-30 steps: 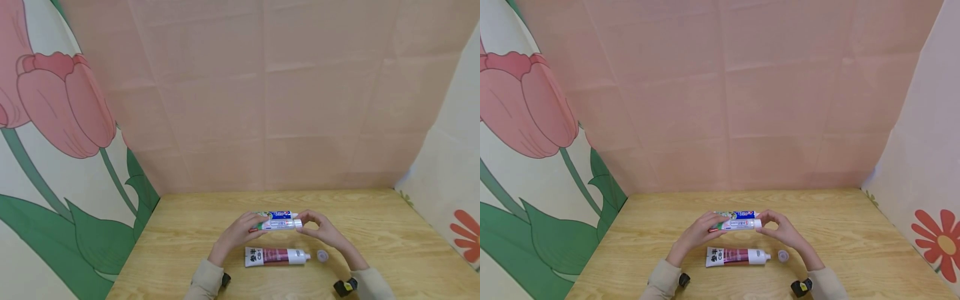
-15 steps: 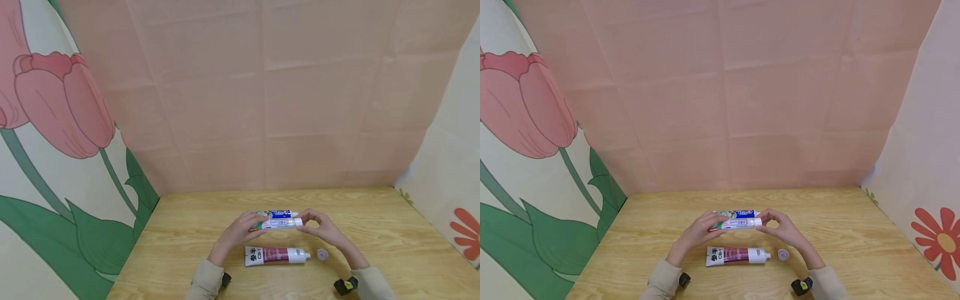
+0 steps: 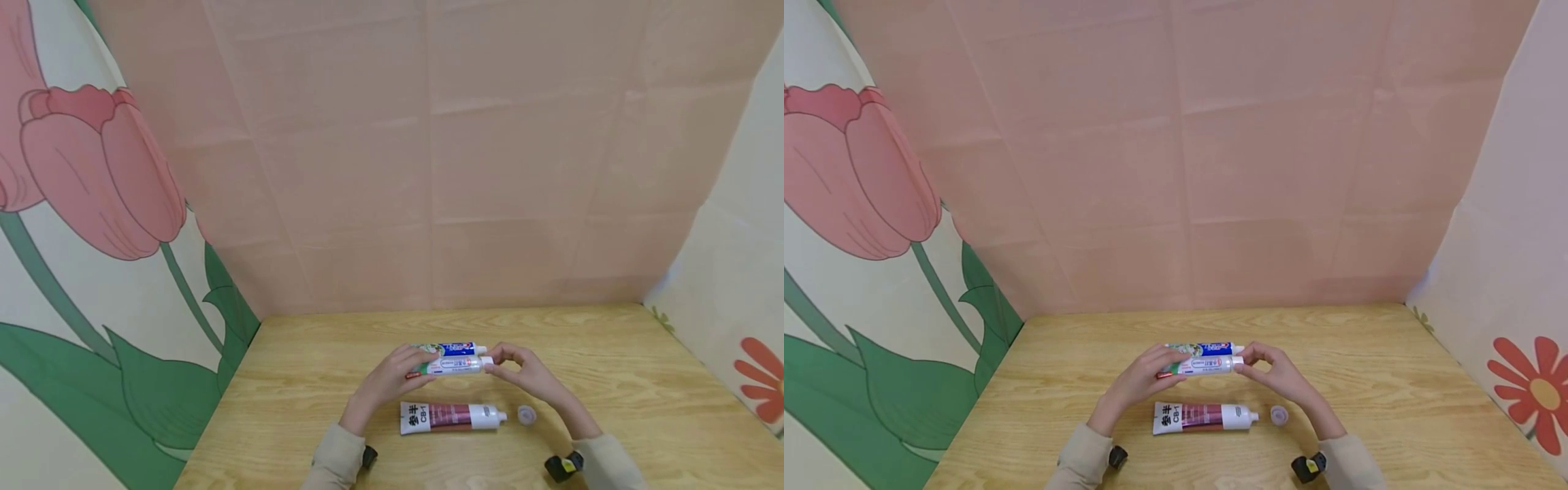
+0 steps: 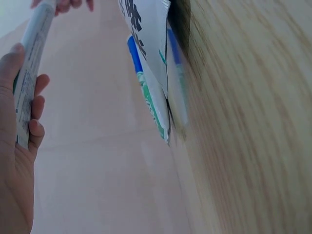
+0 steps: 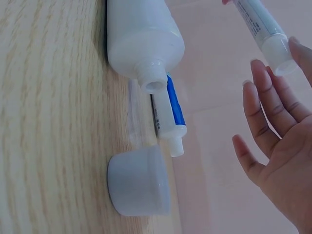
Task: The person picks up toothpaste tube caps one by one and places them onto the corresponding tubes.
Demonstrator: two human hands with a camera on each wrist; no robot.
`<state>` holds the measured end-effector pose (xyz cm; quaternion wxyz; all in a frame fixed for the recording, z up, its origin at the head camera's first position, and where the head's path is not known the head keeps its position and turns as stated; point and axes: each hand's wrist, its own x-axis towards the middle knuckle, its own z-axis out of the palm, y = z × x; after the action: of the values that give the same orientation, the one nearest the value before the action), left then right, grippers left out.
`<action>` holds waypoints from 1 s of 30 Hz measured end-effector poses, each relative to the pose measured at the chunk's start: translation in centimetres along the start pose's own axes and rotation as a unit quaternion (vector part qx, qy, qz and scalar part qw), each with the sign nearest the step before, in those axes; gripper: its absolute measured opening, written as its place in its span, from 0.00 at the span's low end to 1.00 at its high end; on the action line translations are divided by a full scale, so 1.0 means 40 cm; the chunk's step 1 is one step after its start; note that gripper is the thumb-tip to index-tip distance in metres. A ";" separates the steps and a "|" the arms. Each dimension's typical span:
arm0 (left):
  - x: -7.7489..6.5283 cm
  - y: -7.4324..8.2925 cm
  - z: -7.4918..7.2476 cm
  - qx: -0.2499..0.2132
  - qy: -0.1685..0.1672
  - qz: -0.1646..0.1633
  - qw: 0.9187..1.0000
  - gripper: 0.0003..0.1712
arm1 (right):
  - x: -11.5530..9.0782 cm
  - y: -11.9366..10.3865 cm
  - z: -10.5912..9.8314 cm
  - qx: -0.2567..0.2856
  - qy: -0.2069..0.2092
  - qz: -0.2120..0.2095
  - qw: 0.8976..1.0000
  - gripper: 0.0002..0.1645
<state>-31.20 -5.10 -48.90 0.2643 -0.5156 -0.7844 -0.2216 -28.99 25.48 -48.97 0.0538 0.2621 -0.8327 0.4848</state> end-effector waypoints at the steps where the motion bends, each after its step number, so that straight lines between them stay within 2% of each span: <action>1: 0.000 0.001 -0.001 0.001 0.000 0.000 1.000 0.26 | 0.000 0.001 0.001 0.000 -0.002 0.000 1.000 0.04; 10: 0.004 0.002 -0.002 0.014 0.000 0.020 1.000 0.24 | 0.001 0.016 0.004 0.002 -0.010 0.009 1.000 0.05; 16: 0.003 0.002 0.000 0.018 -0.001 0.016 1.000 0.24 | 0.003 0.015 0.007 -0.008 -0.004 0.015 1.000 0.08; 24: 0.002 0.002 0.000 0.014 -0.002 0.008 1.000 0.25 | 0.005 0.005 0.012 -0.028 0.030 -0.016 0.999 0.09; 30: 0.000 0.002 0.003 0.015 -0.003 0.008 1.000 0.23 | 0.004 -0.007 0.014 -0.038 0.031 -0.019 0.999 0.11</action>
<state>-31.17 -5.00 -48.97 0.2710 -0.5188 -0.7842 -0.2062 -28.87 24.85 -48.98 0.0986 0.2604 -0.8433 0.4597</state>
